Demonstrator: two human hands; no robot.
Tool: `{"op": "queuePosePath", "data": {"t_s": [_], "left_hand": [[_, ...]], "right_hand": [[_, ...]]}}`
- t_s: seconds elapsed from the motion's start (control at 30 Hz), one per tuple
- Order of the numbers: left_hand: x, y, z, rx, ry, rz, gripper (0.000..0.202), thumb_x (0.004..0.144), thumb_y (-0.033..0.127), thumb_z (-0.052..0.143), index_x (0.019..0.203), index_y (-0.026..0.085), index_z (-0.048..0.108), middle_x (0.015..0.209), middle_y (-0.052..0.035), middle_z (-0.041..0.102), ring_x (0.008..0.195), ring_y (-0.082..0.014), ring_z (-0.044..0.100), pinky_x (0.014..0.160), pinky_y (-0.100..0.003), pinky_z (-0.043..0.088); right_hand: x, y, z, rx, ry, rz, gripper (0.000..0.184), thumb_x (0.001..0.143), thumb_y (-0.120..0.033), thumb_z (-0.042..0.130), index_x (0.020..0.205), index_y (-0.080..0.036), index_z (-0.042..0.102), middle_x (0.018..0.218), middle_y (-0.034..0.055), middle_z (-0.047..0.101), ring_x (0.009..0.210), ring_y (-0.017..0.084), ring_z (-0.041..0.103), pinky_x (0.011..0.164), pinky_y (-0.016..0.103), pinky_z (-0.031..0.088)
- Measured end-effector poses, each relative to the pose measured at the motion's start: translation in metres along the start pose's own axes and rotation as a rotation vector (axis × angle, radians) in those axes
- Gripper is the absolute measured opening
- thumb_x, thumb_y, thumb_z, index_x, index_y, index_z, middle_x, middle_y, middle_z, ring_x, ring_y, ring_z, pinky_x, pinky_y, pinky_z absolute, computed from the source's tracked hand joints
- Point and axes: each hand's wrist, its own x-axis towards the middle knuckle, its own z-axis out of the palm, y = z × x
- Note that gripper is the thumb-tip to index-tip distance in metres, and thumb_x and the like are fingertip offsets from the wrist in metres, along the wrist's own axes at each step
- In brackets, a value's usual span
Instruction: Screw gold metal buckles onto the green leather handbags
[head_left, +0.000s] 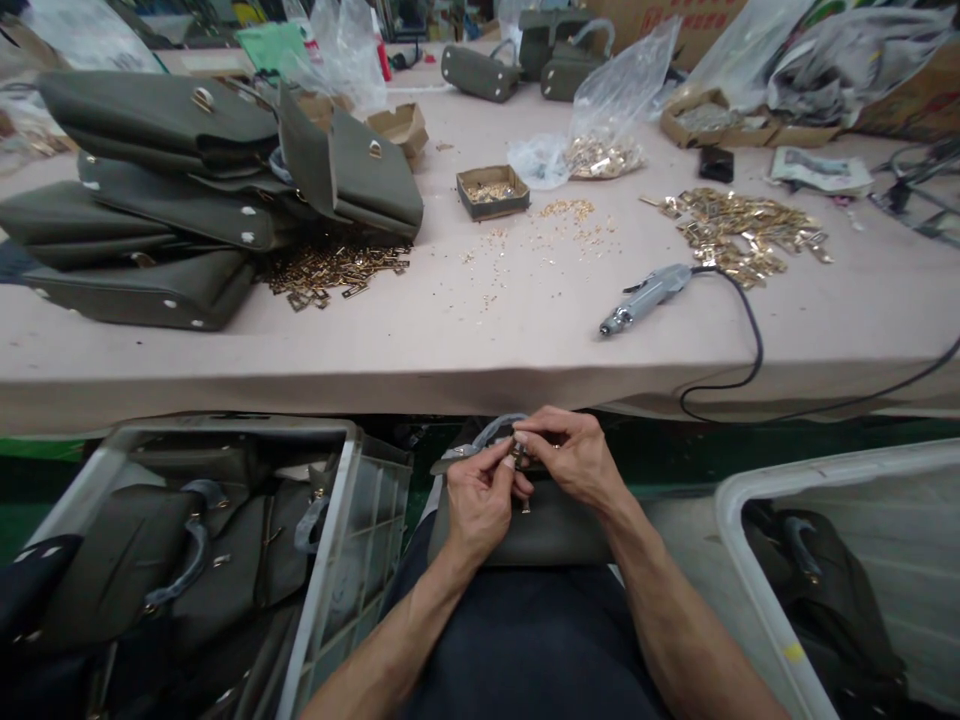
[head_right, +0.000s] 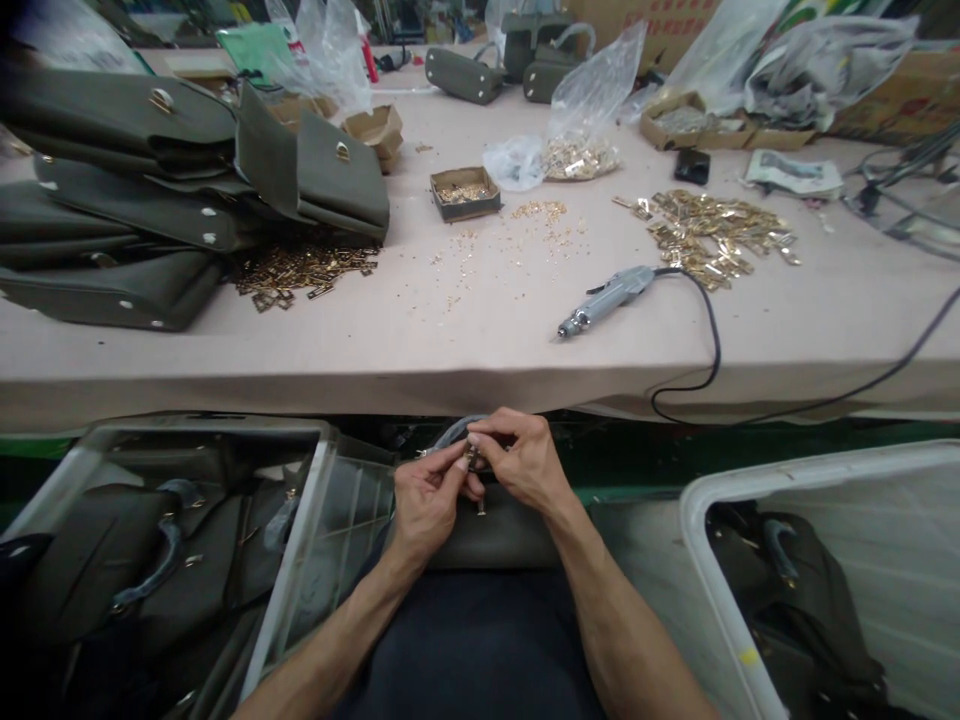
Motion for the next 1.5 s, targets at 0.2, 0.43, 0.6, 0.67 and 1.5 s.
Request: {"op": "queuePosePath", "data": {"t_s": [0.2,0.43,0.6,0.67,1.5], "left_hand": [[-0.008,-0.002,0.005,0.247,0.062,0.109,0.044,0.092,0.036,0.066,0.13,0.015,0.069,0.087,-0.0105,0.079,0.064,-0.0198,0.075,0.057,-0.026,0.061],[-0.007,-0.007,0.006,0.33,0.112,0.162,0.04,0.094,0.034,0.064,0.128,0.014,0.07,0.09,-0.0122,0.08,0.061,-0.0207,0.075,0.059,-0.027,0.062],[-0.006,-0.013,0.004,0.299,0.116,0.155,0.041,0.093,0.034,0.065,0.129,0.015,0.07,0.087,-0.0116,0.08,0.063,-0.0222,0.075,0.058,-0.028,0.062],[-0.006,-0.014,0.004,0.279,0.115,0.147,0.042,0.092,0.035,0.065,0.129,0.015,0.07,0.087,-0.0114,0.08,0.063,-0.0225,0.076,0.058,-0.029,0.062],[0.005,-0.007,-0.009,-0.185,0.088,-0.083,0.043,0.079,0.041,0.08,0.107,0.008,0.077,0.063,-0.0065,0.074,0.05,-0.0155,0.068,0.053,-0.025,0.06]], "right_hand": [[0.003,-0.001,0.008,-0.036,0.023,-0.048,0.01,0.09,-0.023,0.073,0.094,-0.021,0.082,0.087,0.0058,0.073,0.078,0.019,0.069,0.068,0.028,0.052],[0.003,-0.001,0.012,-0.048,0.04,-0.076,0.011,0.089,-0.022,0.073,0.094,-0.021,0.082,0.087,0.0063,0.073,0.079,0.019,0.069,0.068,0.028,0.053],[0.004,0.001,0.014,-0.045,0.05,-0.081,0.011,0.09,-0.023,0.072,0.093,-0.02,0.082,0.087,0.0066,0.073,0.079,0.019,0.068,0.07,0.029,0.054],[0.004,0.002,0.015,-0.045,0.051,-0.083,0.01,0.09,-0.022,0.072,0.092,-0.02,0.082,0.086,0.0065,0.073,0.079,0.019,0.068,0.07,0.029,0.054],[0.0,0.001,0.018,-0.093,-0.084,-0.159,0.016,0.096,-0.023,0.064,0.103,-0.022,0.078,0.093,0.0059,0.067,0.084,0.019,0.065,0.076,0.031,0.053]]}}
